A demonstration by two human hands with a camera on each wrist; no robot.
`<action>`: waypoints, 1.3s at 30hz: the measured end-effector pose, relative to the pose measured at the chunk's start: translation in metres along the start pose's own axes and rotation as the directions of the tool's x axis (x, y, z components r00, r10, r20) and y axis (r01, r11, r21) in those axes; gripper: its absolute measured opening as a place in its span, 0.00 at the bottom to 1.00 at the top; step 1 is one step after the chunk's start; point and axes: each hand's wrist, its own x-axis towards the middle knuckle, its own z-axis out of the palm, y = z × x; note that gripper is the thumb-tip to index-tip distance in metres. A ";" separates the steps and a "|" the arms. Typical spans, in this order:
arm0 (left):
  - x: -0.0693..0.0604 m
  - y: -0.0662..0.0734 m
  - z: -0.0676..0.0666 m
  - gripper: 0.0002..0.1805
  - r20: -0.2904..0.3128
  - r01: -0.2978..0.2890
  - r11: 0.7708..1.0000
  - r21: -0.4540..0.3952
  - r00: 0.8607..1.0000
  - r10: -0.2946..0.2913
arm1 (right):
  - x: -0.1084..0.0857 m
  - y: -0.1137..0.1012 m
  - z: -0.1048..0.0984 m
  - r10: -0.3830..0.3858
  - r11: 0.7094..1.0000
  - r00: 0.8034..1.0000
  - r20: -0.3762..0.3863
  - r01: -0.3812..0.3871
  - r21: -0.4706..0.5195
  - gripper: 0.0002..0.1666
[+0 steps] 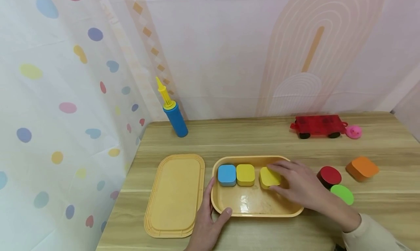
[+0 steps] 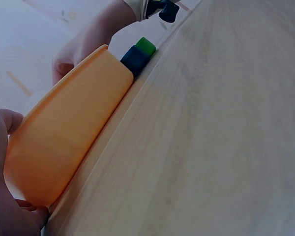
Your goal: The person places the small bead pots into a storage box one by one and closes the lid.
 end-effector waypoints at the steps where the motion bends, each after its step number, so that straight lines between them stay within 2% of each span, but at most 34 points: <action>1: 0.000 0.000 0.000 0.50 0.000 -0.001 1.000 -0.001 1.000 0.001 | 0.001 0.000 0.001 -0.007 1.000 1.000 0.005 0.007 -0.016 0.35; 5: 0.000 0.000 0.000 0.50 -0.001 -0.006 1.000 0.000 1.000 0.006 | 0.005 0.000 0.007 -0.029 0.997 0.999 0.026 0.031 -0.069 0.35; 10: -0.001 -0.001 -0.001 0.50 -0.007 -0.010 1.000 0.014 1.000 0.010 | 0.009 -0.002 0.010 -0.019 0.996 0.999 0.026 0.021 -0.084 0.35; 18: 0.000 -0.002 0.000 0.49 -0.009 -0.030 0.999 0.016 1.000 0.030 | 0.013 -0.004 0.014 -0.004 0.999 1.000 -0.018 0.003 -0.044 0.34; 24: -0.001 -0.001 0.000 0.49 -0.004 -0.020 1.000 0.013 1.000 0.020 | 0.012 -0.005 0.018 -0.007 0.999 0.998 -0.067 0.005 -0.033 0.31; 39: 0.001 -0.003 -0.001 0.50 -0.004 -0.012 1.000 0.007 1.000 0.012 | 0.012 -0.006 0.019 0.003 1.000 0.995 -0.100 -0.005 -0.028 0.32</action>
